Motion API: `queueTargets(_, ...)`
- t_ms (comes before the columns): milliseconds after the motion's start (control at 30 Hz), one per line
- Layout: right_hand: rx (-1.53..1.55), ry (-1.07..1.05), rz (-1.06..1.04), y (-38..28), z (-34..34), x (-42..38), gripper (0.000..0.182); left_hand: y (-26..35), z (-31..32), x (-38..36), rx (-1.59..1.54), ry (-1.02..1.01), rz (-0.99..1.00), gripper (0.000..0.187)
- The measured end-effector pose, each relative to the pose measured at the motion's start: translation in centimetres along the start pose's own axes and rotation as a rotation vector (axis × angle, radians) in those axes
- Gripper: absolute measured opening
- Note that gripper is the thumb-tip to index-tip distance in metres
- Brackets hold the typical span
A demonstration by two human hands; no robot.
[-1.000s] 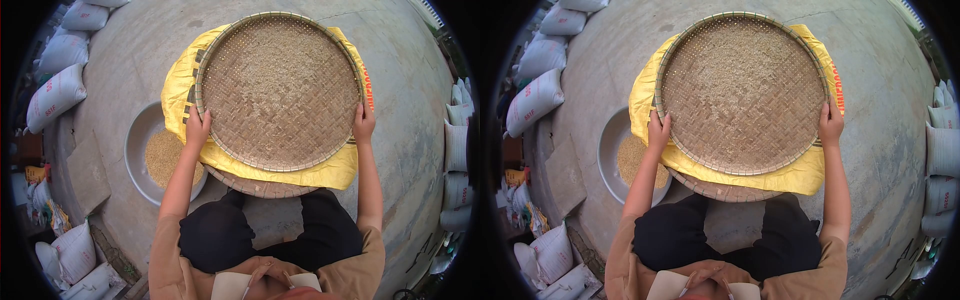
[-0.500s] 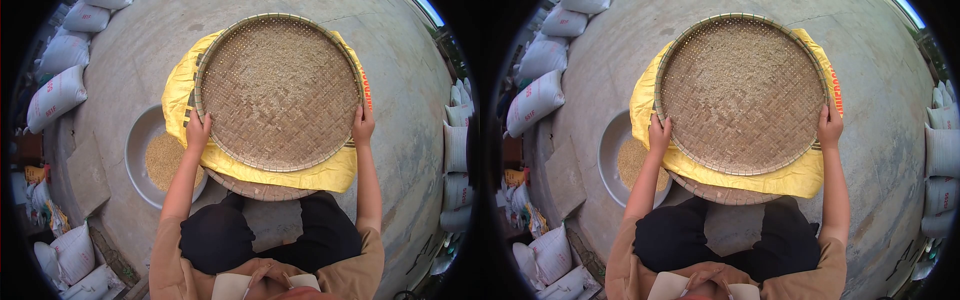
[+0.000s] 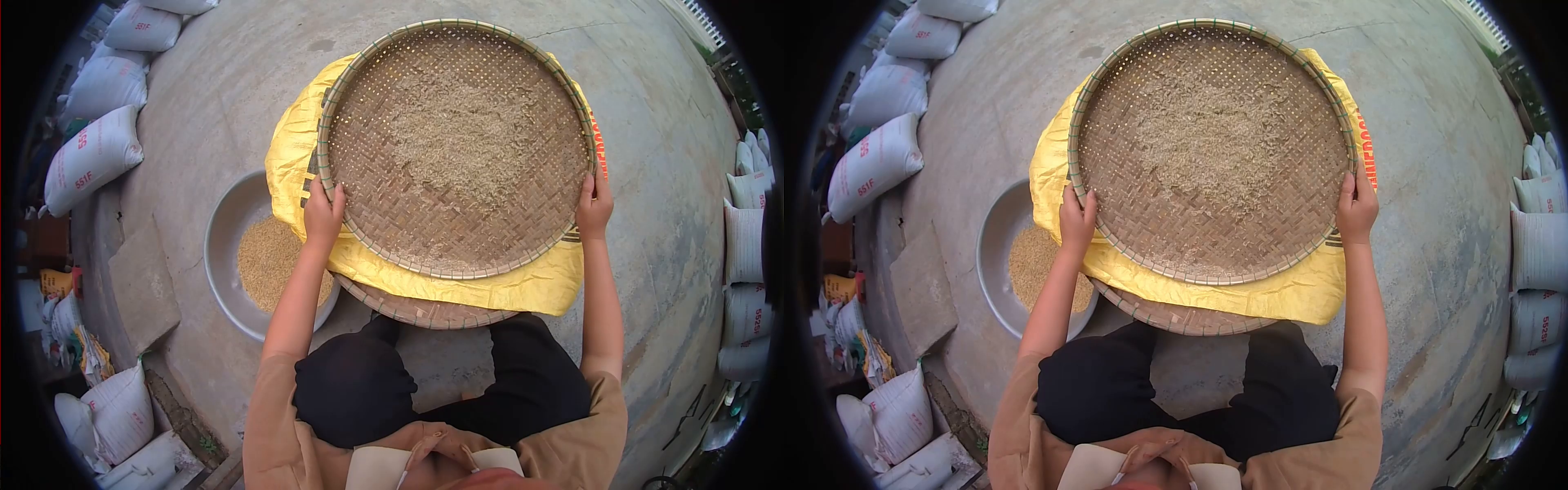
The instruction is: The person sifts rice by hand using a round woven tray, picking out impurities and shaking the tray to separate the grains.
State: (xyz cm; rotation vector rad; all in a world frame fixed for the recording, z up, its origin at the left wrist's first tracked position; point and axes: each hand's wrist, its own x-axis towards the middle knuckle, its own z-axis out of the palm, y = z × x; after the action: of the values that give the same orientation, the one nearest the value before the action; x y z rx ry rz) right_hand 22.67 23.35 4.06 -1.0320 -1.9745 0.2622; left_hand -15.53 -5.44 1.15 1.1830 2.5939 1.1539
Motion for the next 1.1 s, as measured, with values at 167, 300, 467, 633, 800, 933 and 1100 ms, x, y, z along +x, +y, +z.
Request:
queueTargets(167,0.005,-0.010,0.023,0.1,0.0,0.0,0.036,-0.1,0.1,0.0,-0.023,0.021,0.014,0.041)
queueTargets(300,0.010,0.005,-0.008,0.2,0.1,0.1,0.037,0.0,0.1,0.1,-0.011,0.019,0.009,0.041)
queueTargets(467,-0.009,-0.013,0.001,0.2,0.0,0.1,0.037,0.0,0.1,0.2,-0.032,-0.009,-0.006,0.041)
queueTargets(633,-0.010,-0.024,0.004,0.3,0.0,0.2,0.037,0.1,0.0,0.5,-0.026,-0.028,-0.005,0.042)
queueTargets(800,-0.007,-0.039,0.031,0.0,-0.1,0.2,0.037,0.5,-0.1,0.4,-0.021,-0.034,-0.006,0.043)
queueTargets(933,0.026,-0.069,0.043,0.7,0.0,0.5,0.037,0.5,0.0,0.7,-0.040,-0.042,-0.030,0.039)
queueTargets(1100,0.136,-0.272,0.239,1.2,0.5,1.7,0.039,0.2,-1.1,2.7,-0.075,-0.228,-0.084,0.037)
